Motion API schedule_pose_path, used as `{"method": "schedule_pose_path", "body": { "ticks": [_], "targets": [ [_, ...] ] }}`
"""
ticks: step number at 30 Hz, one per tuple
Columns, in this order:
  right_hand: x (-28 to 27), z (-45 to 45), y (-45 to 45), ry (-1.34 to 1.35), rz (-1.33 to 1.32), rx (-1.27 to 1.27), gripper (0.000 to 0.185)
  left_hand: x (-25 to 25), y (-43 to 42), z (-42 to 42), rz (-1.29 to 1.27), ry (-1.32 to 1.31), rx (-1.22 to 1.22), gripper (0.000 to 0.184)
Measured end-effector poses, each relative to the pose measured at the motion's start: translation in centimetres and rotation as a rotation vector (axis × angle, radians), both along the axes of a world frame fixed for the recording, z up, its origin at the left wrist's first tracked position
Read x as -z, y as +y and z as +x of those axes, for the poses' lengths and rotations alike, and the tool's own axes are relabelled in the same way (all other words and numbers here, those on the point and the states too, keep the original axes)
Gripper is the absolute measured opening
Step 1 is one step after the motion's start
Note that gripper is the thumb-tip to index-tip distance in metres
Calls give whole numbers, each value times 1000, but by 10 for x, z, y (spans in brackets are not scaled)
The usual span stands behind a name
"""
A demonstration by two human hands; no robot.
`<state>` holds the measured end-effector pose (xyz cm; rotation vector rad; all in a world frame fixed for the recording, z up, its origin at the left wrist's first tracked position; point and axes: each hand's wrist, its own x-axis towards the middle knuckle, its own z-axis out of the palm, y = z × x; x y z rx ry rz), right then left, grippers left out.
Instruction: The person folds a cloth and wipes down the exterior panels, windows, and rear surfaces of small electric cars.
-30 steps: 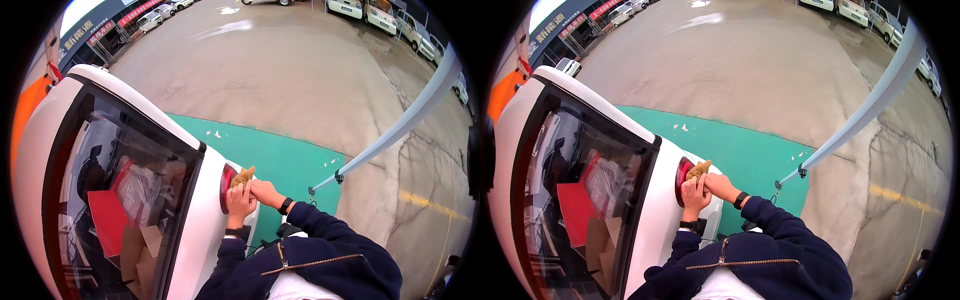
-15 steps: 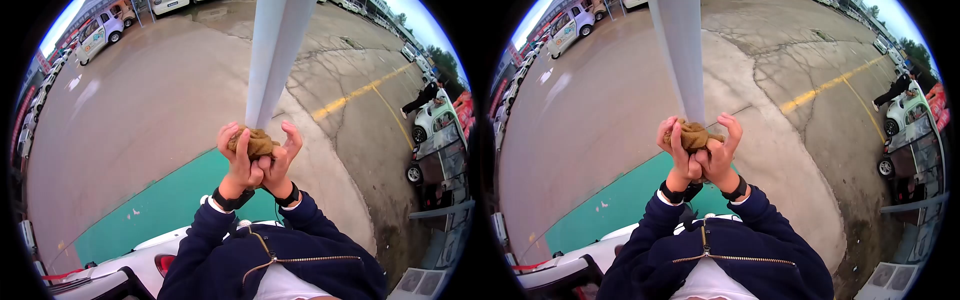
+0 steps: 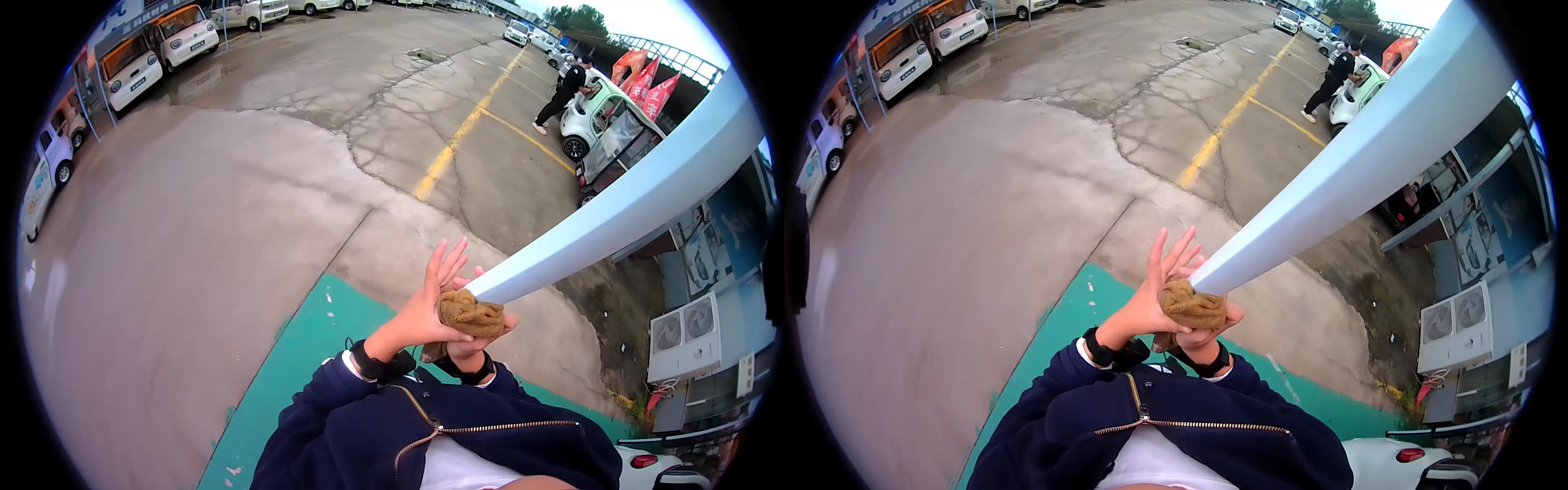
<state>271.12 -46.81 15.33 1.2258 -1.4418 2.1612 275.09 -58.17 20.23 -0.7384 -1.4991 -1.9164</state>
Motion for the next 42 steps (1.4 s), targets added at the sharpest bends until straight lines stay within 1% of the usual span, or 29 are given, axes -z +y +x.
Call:
{"method": "schedule_pose_path", "body": {
  "ticks": [1, 2, 4, 5, 7, 8, 10, 11, 12, 14, 15, 18, 19, 20, 22, 23, 24, 27, 28, 29, 30, 31, 33, 35, 36, 38, 40, 41, 42],
  "targets": [
    [-8, 3, -5, 48, -35, 107, 73, -1, -7, 2, -20, -242, 163, 101],
    [-11, 9, -6, 32, -40, 187, 70, -1, -12, 0, -23, -243, 177, 101],
    [-16, 20, -7, -8, -45, 346, 64, 1, -17, -6, -281, -380, 287, 106],
    [-17, 23, -5, -39, -42, 397, 68, 2, -16, -7, -280, -377, 303, 106],
    [-26, 29, 0, -127, 2, 505, 78, 3, -10, -9, -285, -372, 292, 92],
    [-27, 32, 2, -128, 0, 537, 78, 5, -7, -10, -290, -369, 324, 92],
    [-28, 42, -1, -159, 14, 634, 83, 9, -4, -5, -220, -339, 266, 90],
    [-32, 43, -6, -168, 19, 677, 76, 10, -7, -2, -236, -342, 305, 90],
    [-32, 48, -10, -180, 10, 717, 76, 8, -10, 1, -243, -348, 303, 90],
    [-38, 48, -17, -156, -39, 672, 80, 4, -13, -1, -261, -339, 322, 90],
    [-31, 48, -15, -167, -36, 726, 84, 5, -13, 0, -273, -344, 305, 91],
    [-12, 46, -7, -151, -8, 800, 84, 3, -14, 0, -309, -337, 292, 91],
    [-9, 47, -8, -153, -8, 875, 84, 2, -15, 0, -316, -334, 259, 91],
    [-7, 48, -7, -158, -8, 949, 84, 3, -15, -1, -342, -326, 303, 91],
    [-14, 49, -14, -128, 60, 973, 84, 7, -16, -4, -328, -388, 308, 87],
    [-9, 46, -16, -143, -7, 944, 83, 8, -16, -6, -312, -369, 319, 87],
    [-26, 52, -29, -145, -25, 1007, 81, 10, -17, -6, -320, -366, 356, 87],
    [-27, 49, -33, -133, -80, 1024, 79, 9, -15, -8, -307, -384, 326, 85],
    [-26, 49, -34, -139, -100, 983, 77, 10, -13, -7, -313, -380, 355, 85],
    [-25, 49, -34, -146, -121, 941, 74, 12, -11, -7, -267, -394, 338, 83],
    [-27, 51, -36, -148, -126, 966, 74, 13, -11, -7, -224, -410, 318, 80],
    [-29, 53, -38, -163, -132, 928, 69, 9, -14, -5, -218, -417, 344, 72],
    [-31, 55, -43, -174, -163, 912, 65, 35, -15, -14, -268, -360, 341, 71],
    [-29, 53, -45, -77, -198, 745, 50, 42, -18, -17, -295, -274, 366, 72],
    [-25, 52, -43, -79, -159, 764, 37, 42, -20, -17, -323, -256, 396, 72],
    [-26, 53, -43, -162, -95, 788, 30, 48, -22, -19, -218, -222, 387, 74],
    [-33, 65, -39, -142, 115, 915, 35, 56, -24, -22, -209, -216, 401, 73],
    [-37, 73, -40, -125, 155, 983, 39, 60, -25, -21, -201, -223, 383, 70],
    [-39, 85, -38, -178, 207, 970, 41, 72, -27, -25, -176, -272, 440, 65]
  ]
}}
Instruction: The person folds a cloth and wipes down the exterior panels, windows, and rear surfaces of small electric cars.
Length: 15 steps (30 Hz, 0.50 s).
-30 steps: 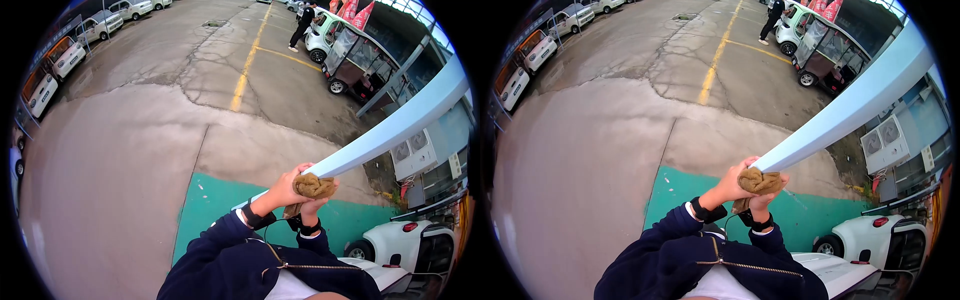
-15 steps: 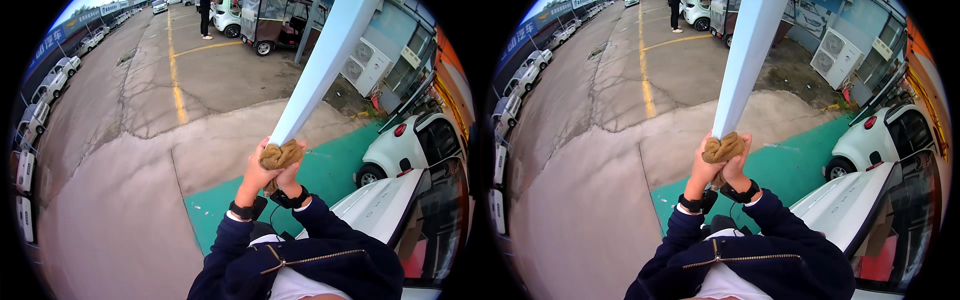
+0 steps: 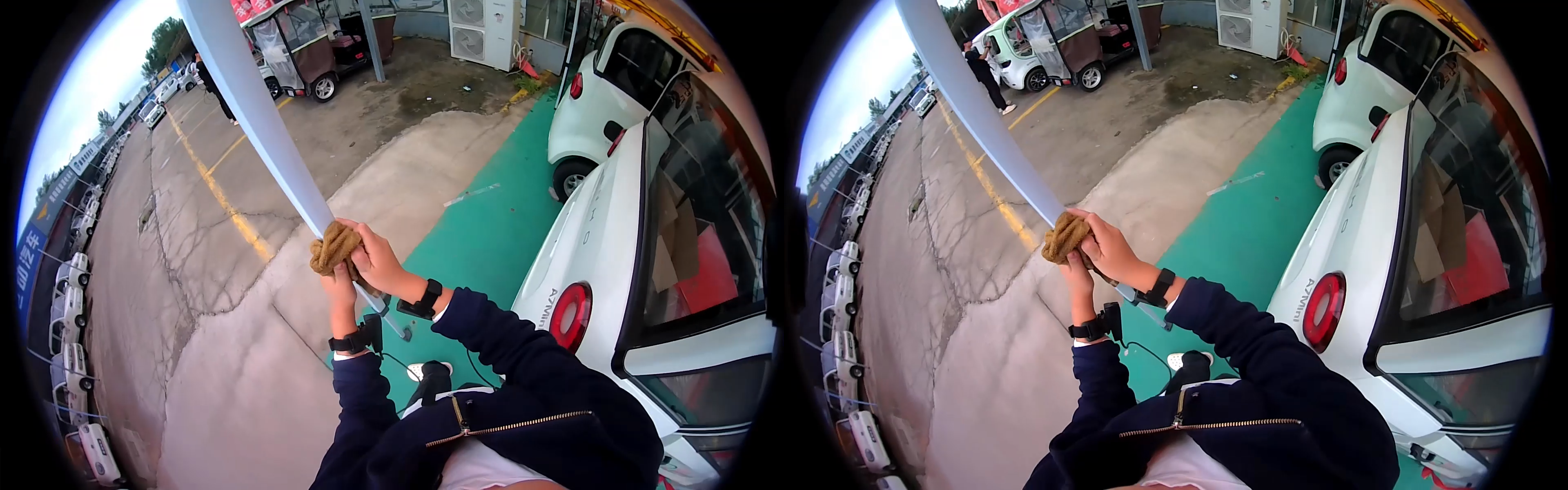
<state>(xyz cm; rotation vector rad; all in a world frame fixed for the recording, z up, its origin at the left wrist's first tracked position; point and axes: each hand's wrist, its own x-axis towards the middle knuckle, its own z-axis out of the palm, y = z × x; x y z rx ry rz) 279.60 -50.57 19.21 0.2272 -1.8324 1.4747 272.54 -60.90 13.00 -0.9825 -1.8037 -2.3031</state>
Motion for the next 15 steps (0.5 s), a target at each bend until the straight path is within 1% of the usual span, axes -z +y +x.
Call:
{"method": "schedule_pose_path", "body": {
  "ticks": [2, 3, 5, 7, 8, 9, 10, 11, 12, 13, 14, 15],
  "targets": [
    [18, 19, 0, 12, 86, 201, 30, 6, -3, 3, -76, 66, -28, 54],
    [30, 33, 4, 16, 65, 250, 30, 6, 0, 14, -95, 76, 21, 54],
    [68, 69, 7, -293, 186, 188, 20, 12, -3, 45, -445, 573, -500, 45],
    [133, 106, 0, -327, 302, 322, 22, 51, -18, 93, -670, 448, -205, 42],
    [149, 139, -7, -488, 171, 269, 23, 65, -26, 133, -833, 19, -61, 43],
    [171, 171, -15, -569, 58, 245, 25, 84, -35, 164, -929, -7, -11, 43],
    [189, 205, -23, -601, 44, 271, 27, 102, -44, 191, -917, -67, 63, 45],
    [192, 242, -29, -717, 2, 229, 29, 129, -54, 209, -901, -115, 172, 45],
    [207, 273, -34, -720, -40, 236, 29, 131, -60, 228, -980, -30, 245, 48],
    [212, 302, -39, -762, -120, 229, 33, 133, -60, 238, -1059, 39, 346, 50],
    [210, 329, -40, -767, -129, 239, 33, 135, -58, 248, -1135, 109, 448, 52],
    [198, 354, -40, -781, -144, 272, 36, 125, -52, 256, -1139, 108, 458, 52]
  ]
}}
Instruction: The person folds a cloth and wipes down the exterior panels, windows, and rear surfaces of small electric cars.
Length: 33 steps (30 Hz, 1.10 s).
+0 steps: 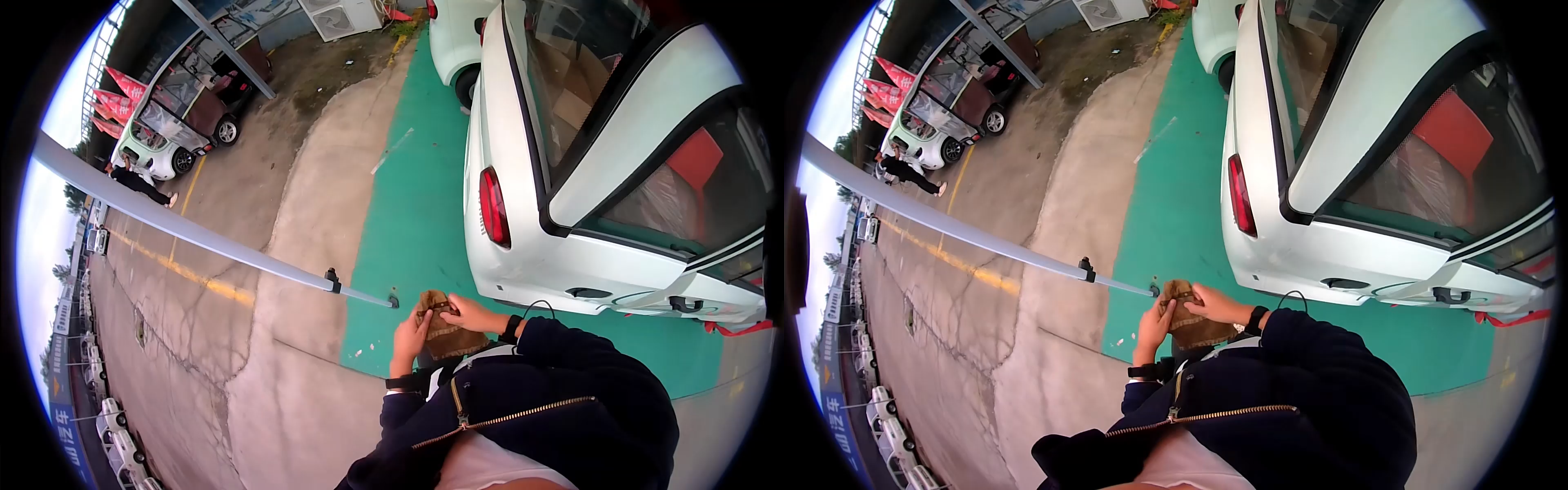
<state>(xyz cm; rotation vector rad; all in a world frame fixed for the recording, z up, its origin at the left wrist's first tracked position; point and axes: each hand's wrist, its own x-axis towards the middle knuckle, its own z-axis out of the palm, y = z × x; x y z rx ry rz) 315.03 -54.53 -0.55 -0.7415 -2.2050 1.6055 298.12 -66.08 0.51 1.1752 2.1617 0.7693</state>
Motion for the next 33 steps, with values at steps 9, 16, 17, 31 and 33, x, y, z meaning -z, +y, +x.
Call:
{"method": "schedule_pose_path", "body": {
  "ticks": [9, 16, 17, 31, 33],
  "targets": [
    [-148, 133, 24, 218, 682, 573, 34, -177, 101, 97, 357, -224, 587, 52],
    [-241, 181, 112, 285, 1681, 996, 36, -282, 191, 173, 1425, 221, 730, 68],
    [-246, 182, 126, 199, 1664, 1039, 40, -286, 205, 183, 1503, 234, 710, 67],
    [-175, 161, 126, 243, 1595, 1116, 45, -179, 260, 197, 1642, 245, 745, 51],
    [-157, 158, 122, 220, 1526, 1128, 44, -163, 258, 194, 1639, 304, 762, 51]
  ]
}}
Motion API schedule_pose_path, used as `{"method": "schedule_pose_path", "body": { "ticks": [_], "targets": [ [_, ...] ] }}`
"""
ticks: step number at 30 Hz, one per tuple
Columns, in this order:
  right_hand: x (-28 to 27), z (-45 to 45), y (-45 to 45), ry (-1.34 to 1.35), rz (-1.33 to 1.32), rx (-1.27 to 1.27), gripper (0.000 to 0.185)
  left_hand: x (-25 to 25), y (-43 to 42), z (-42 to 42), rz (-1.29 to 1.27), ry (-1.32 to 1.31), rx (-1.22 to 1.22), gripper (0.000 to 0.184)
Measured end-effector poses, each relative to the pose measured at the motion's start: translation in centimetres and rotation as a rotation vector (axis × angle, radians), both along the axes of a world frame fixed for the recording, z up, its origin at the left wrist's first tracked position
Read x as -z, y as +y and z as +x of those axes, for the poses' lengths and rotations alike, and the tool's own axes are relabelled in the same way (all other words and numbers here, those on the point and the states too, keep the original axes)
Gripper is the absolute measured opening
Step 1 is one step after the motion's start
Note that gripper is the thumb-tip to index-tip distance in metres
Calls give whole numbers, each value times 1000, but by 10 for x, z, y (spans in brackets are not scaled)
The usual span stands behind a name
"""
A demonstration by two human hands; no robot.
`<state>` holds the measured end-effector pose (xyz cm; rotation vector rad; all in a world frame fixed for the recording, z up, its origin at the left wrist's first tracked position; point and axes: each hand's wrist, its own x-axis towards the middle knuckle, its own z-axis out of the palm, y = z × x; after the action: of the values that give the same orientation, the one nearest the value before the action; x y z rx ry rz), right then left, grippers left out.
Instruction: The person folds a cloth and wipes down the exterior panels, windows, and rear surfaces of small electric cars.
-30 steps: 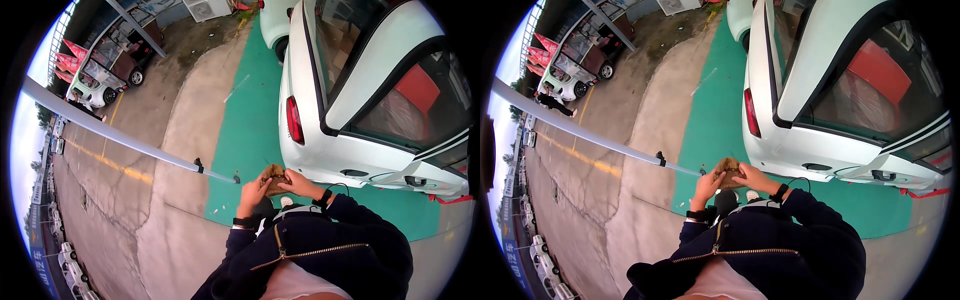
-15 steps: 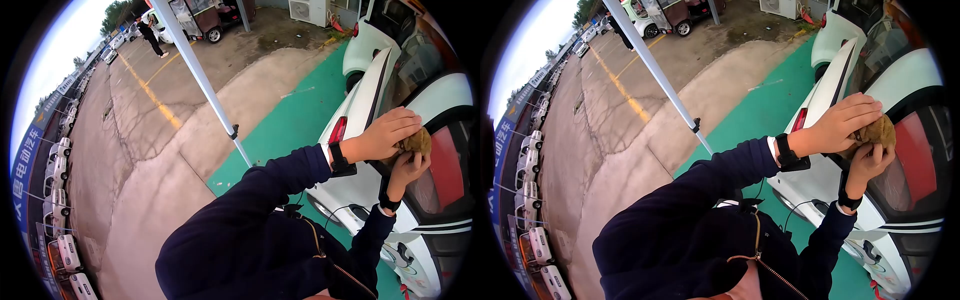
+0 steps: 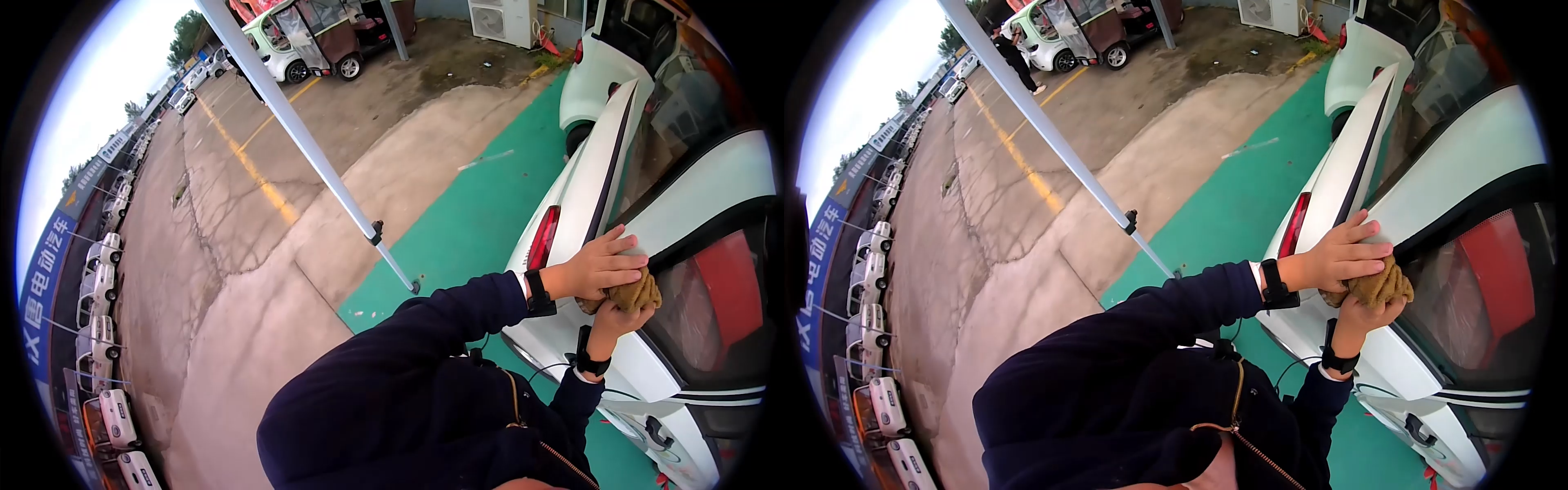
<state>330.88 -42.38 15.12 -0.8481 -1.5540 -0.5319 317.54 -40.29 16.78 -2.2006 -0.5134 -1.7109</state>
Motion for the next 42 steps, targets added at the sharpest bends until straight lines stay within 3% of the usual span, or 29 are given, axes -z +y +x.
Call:
{"method": "schedule_pose_path", "body": {
  "ticks": [14, 20, 24, 25, 26, 29, 36, 40, 42],
  "targets": [
    [42, -13, -5, 203, 4, -109, 46, 38, -10, -6, -99, -41, 14, 45],
    [38, -10, -9, 91, -2, -80, 56, 51, -17, -8, -189, -46, 54, 45],
    [52, -10, -12, -10, 18, -56, 52, 69, -33, -28, -367, -3, 134, 53],
    [56, -16, -15, 28, 32, -74, 40, 77, -36, -33, -364, 14, 141, 53],
    [66, -17, -20, 35, 33, -68, 40, 86, -43, -36, -411, -7, 122, 55],
    [89, -9, -26, -154, -47, -34, 25, 101, -58, -35, -526, -71, 65, 62],
    [107, -10, -39, -163, -96, -54, 26, 120, -49, -48, -472, -22, 146, 63],
    [131, -14, -58, -251, -250, -40, 24, 121, -67, -67, -522, 77, 40, 59],
    [126, -20, -71, -294, -359, -88, 19, 115, -83, -84, -737, 228, 2, 59]
  ]
}}
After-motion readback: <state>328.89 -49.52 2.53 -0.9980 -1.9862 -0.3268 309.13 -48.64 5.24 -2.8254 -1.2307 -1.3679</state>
